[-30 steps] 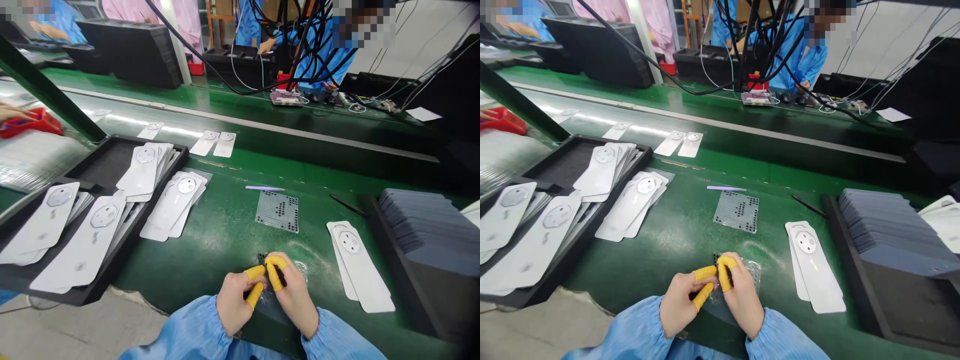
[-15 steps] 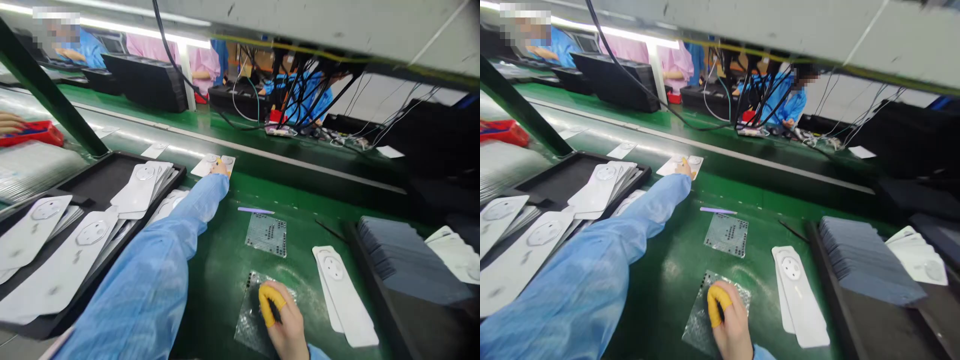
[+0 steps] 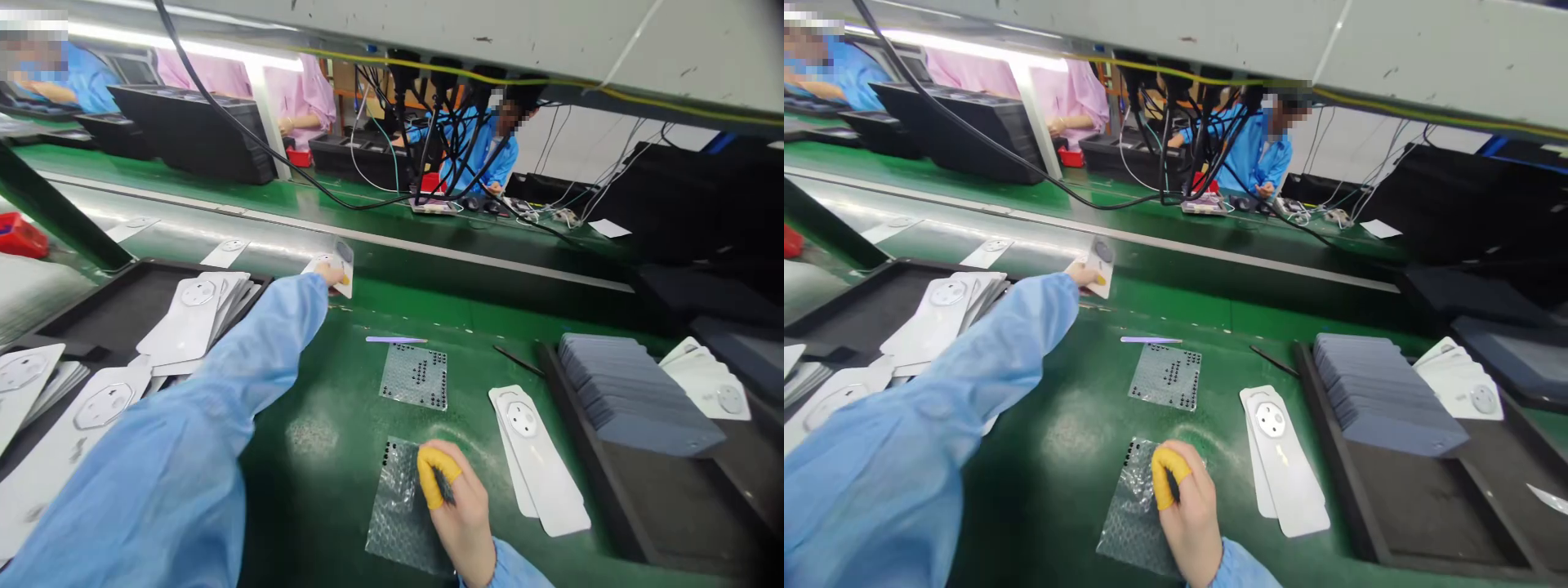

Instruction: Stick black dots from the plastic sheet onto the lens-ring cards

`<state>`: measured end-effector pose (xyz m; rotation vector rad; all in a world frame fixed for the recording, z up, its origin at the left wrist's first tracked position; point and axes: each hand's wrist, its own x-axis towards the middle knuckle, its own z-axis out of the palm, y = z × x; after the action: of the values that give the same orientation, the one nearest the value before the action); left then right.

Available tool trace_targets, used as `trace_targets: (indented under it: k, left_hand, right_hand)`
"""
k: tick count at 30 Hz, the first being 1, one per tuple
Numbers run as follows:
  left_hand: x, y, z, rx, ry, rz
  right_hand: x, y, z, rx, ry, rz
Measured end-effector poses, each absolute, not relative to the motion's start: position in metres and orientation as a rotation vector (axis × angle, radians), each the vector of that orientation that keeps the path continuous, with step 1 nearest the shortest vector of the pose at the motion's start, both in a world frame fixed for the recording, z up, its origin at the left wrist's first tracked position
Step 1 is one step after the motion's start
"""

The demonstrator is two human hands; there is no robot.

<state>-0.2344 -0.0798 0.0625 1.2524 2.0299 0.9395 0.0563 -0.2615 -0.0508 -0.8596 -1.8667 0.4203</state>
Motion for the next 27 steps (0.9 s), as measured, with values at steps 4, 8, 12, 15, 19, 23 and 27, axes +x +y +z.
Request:
trace_targets:
  k: [4, 8, 12, 15, 19, 23, 27]
  left_hand:
    - [-0.202, -0.172, 0.040, 1.063, 1.677, 0.911]
    - [-0.149, -0.296, 0.003, 0.724, 1.186, 1.029]
    - [-0.108, -0.359, -0.008, 0.473, 1.083, 1.085]
    - [-0.096, -0.359, -0.006, 0.375, 1.218, 1.138]
    - [-0.094, -0.353, -0.001, 0.441, 1.282, 1.189]
    - [-0.092, -0.363, -0.001, 0.600, 1.358, 1.290]
    - [-0.093, -0.375, -0.010, 0.798, 1.471, 1.260]
  right_hand:
    - [0.058, -0.258, -0.038, -0.904, -1.799, 0.380]
    - [0.049, -0.262, -0.019, -0.888, -1.806, 0.350]
    - [0.037, -0.276, -0.014, -0.814, -1.874, 0.493]
    - [0.033, -0.288, -0.014, -0.754, -1.887, 0.594]
    - [0.035, -0.297, -0.010, -0.787, -1.864, 0.545]
    - [0.039, -0.303, -0.007, -0.869, -1.907, 0.465]
    - [0.044, -0.307, -0.010, -0.914, -1.917, 0.491]
